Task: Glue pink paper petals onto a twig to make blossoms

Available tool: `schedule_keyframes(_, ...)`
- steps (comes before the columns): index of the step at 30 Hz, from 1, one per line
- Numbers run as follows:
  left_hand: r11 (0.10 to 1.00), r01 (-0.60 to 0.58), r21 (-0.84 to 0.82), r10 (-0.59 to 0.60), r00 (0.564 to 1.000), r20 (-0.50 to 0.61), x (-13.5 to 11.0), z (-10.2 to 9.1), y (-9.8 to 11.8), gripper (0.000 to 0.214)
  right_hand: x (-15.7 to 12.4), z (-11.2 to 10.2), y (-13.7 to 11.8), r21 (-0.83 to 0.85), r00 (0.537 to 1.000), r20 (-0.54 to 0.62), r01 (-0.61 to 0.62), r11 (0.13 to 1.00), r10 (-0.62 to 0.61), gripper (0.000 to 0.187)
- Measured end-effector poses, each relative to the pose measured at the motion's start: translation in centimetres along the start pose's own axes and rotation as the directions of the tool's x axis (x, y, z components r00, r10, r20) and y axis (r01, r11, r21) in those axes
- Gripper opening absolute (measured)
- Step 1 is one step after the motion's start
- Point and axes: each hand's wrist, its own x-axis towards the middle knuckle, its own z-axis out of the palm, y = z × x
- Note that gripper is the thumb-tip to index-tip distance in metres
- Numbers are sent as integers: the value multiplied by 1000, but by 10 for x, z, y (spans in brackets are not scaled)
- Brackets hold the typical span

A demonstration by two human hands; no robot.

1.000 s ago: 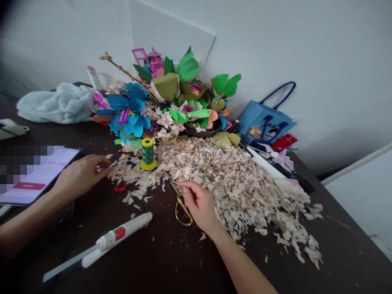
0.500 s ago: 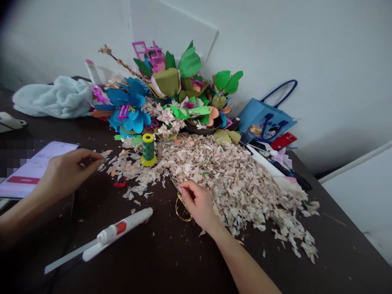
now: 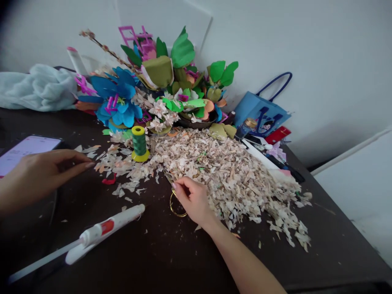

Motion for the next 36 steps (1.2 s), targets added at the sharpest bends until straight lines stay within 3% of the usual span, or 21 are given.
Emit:
schedule_keyframes(5,997,8,-71,9,971,239,0,10,-4,42,-2,2,3,22,998,-60,10,1000,-8,18)
schedule_keyframes(10,996,-74,-49,85,955,286,-2,28,-5,32,-1,4,2,31,999,-48,18,999,-16,18)
schedule_keyframes(15,992,-103,-72,118,962,247,-2,31,-5,27,-2,2,1,14,997,-66,34,999,-33,17)
schedule_keyframes(21,998,-43,-34,47,993,105,1,19,-2,38,-2,2,2,15,996,-80,42,999,-40,16)
schedule_keyframes(27,998,3,-61,3,996,90,1,13,9,49,-3,3,3,33,993,-112,43,999,-39,16)
schedule_keyframes(36,995,-102,13,102,995,-23,-2,9,-1,35,-1,3,6,57,983,-179,45,997,-34,14)
